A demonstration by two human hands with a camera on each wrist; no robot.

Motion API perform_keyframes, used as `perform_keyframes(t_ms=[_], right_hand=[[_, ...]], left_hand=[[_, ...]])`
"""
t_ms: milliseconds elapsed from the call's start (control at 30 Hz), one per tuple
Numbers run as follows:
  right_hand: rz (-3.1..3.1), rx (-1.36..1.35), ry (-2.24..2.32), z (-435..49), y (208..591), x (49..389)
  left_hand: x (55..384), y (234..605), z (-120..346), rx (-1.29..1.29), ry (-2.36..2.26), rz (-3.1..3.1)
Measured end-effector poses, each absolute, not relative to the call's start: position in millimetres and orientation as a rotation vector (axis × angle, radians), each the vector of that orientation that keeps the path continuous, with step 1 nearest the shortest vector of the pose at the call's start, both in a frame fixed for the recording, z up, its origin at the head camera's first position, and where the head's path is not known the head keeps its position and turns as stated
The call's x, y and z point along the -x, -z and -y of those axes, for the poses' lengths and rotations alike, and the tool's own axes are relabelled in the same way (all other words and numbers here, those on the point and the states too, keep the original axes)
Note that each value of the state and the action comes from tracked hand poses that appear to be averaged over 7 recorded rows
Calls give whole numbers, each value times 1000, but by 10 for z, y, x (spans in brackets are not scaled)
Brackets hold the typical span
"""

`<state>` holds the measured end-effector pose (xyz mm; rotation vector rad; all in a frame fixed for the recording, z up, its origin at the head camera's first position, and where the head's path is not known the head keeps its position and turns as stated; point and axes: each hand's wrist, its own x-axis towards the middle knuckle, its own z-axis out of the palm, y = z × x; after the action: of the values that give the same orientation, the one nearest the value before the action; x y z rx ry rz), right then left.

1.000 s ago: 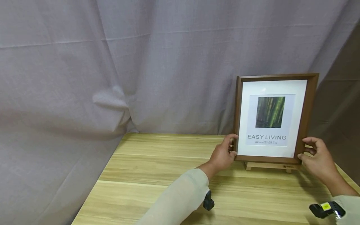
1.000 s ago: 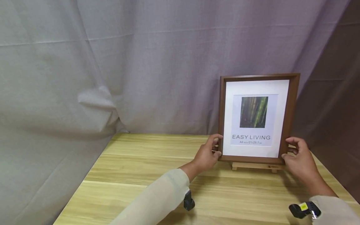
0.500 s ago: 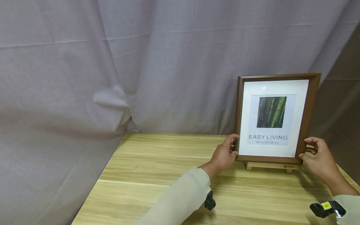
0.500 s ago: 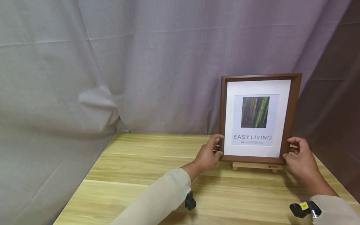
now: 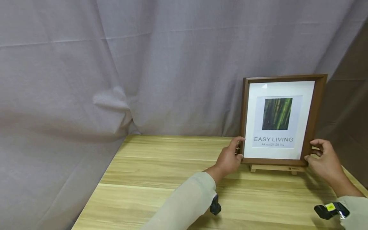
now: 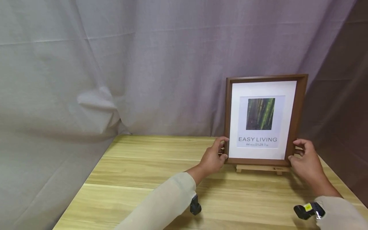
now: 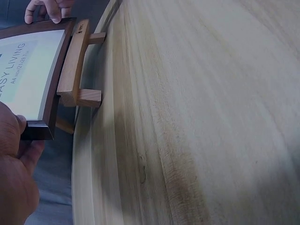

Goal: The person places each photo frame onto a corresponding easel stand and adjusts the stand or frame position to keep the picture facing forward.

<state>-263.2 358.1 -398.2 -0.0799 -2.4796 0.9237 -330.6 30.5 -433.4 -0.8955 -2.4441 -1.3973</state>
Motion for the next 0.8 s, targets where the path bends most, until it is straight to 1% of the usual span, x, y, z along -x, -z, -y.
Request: perform_keyframes(t_ms=[300,800], right_hand=[[2480,90,-920,-3586,4011,2641],[2517,117,-895,-3535,3956,2607]], left_hand=[[3297,4338,-309,900,1362,2443],[3266,4339,-293,888,1384,2461]])
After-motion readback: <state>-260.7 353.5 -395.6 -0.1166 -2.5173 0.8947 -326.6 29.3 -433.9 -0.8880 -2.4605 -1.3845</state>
